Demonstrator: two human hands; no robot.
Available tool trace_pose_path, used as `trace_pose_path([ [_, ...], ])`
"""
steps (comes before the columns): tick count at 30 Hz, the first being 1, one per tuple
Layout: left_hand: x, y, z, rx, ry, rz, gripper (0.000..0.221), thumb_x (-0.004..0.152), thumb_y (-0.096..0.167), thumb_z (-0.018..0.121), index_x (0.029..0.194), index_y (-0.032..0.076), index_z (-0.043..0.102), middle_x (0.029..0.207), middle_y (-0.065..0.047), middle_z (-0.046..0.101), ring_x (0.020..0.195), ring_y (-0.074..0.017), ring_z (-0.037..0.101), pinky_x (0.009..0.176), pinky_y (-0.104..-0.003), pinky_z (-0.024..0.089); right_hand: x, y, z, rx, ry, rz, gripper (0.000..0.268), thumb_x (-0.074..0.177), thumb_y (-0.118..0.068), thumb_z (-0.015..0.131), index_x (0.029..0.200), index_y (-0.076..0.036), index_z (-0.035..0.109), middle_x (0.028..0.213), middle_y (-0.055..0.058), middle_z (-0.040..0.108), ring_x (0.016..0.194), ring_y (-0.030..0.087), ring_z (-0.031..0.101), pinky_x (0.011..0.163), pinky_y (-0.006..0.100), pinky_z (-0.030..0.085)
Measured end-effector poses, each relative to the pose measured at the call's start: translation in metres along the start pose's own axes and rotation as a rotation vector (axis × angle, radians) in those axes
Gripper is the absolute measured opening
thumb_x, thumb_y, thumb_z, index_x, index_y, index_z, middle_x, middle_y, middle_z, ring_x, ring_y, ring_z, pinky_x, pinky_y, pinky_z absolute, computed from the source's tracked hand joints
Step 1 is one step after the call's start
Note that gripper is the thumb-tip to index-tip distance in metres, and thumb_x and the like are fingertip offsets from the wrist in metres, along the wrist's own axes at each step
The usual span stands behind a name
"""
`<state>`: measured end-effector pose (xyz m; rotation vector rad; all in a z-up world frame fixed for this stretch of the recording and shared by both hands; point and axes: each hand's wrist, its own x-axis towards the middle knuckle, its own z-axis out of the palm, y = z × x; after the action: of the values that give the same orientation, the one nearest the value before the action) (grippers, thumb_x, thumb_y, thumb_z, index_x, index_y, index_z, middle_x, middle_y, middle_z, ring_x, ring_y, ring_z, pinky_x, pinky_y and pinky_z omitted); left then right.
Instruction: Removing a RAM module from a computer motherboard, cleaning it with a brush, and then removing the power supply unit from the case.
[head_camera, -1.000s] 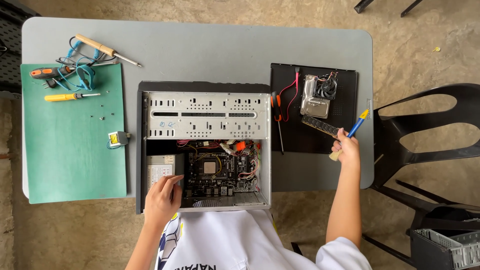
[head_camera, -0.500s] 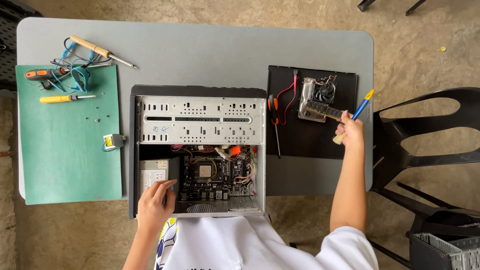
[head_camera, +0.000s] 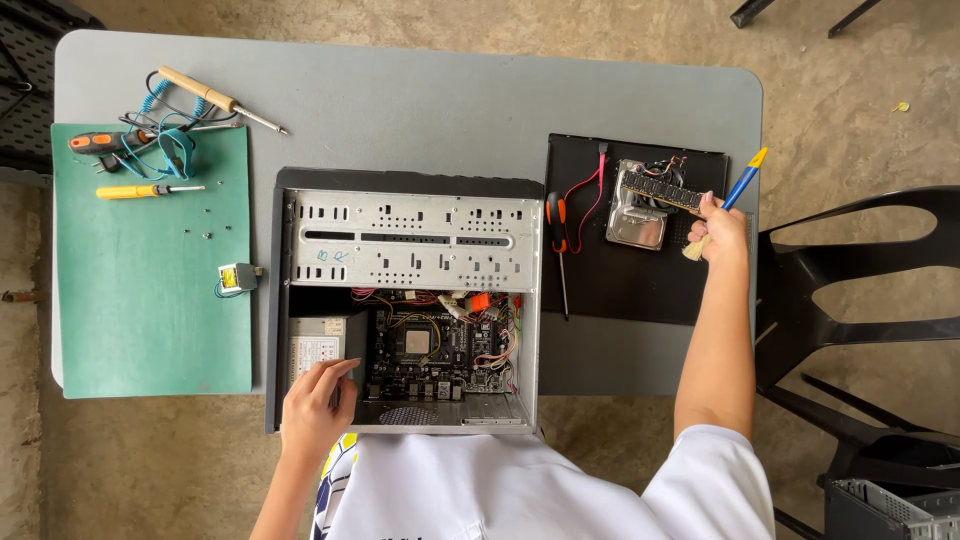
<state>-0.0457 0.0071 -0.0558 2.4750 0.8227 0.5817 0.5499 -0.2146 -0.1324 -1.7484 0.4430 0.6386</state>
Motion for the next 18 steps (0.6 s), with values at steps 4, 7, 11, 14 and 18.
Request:
trace_pose_path([
  [4,0.001,0.001,0.0,0.018,0.014,0.012,0.026,0.083,-0.004,0.055,0.101,0.01,0.067,0.089,-0.002,0.066,0.066,-0.0159,0.058,0.058,-0.028,0.048,0.001,0.003,0.002,0.001,0.008,0.003,0.017,0.095,-0.027,0.066,0.101,-0.012,0.06,0.07,-0.003,0.041,0.043,0.006,0.029,0.042,0.023,0.023],
  [7,0.002,0.003,-0.003,0.001,0.01,-0.002,0.026,0.083,-0.004,0.055,0.101,0.01,0.067,0.088,-0.002,0.066,0.066,-0.017,0.059,0.056,-0.028,0.049,-0.001,0.007,0.005,0.005,0.01,0.02,0.018,0.095,-0.026,0.067,0.1,-0.012,0.056,0.068,-0.003,0.038,0.044,0.007,0.028,0.043,0.025,0.023],
  [11,0.003,0.004,-0.003,-0.01,0.013,0.003,0.026,0.082,-0.004,0.055,0.1,0.01,0.067,0.086,0.0,0.065,0.063,-0.0164,0.057,0.056,-0.028,0.048,-0.006,0.007,0.005,0.046,0.031,0.039,0.025,0.096,-0.031,0.065,0.09,-0.013,0.05,0.081,0.002,0.052,0.044,0.008,0.029,0.042,0.023,0.023],
  [14,0.003,0.003,-0.005,-0.012,0.006,0.008,0.025,0.082,-0.003,0.055,0.1,0.01,0.067,0.086,-0.001,0.066,0.065,-0.0173,0.059,0.056,-0.028,0.049,-0.009,0.009,0.005,0.055,0.036,0.036,0.027,0.096,-0.036,0.062,0.087,-0.012,0.052,0.089,0.007,0.065,0.043,0.008,0.028,0.041,0.023,0.022],
  [18,0.003,0.003,-0.005,-0.022,-0.002,0.005,0.025,0.082,-0.002,0.055,0.1,0.009,0.067,0.086,-0.002,0.065,0.064,-0.0183,0.058,0.056,-0.03,0.05,-0.014,0.01,0.004,0.08,0.117,0.038,0.017,0.091,-0.029,0.066,0.089,-0.013,0.063,0.086,0.006,0.067,0.042,0.009,0.026,0.041,0.023,0.02],
])
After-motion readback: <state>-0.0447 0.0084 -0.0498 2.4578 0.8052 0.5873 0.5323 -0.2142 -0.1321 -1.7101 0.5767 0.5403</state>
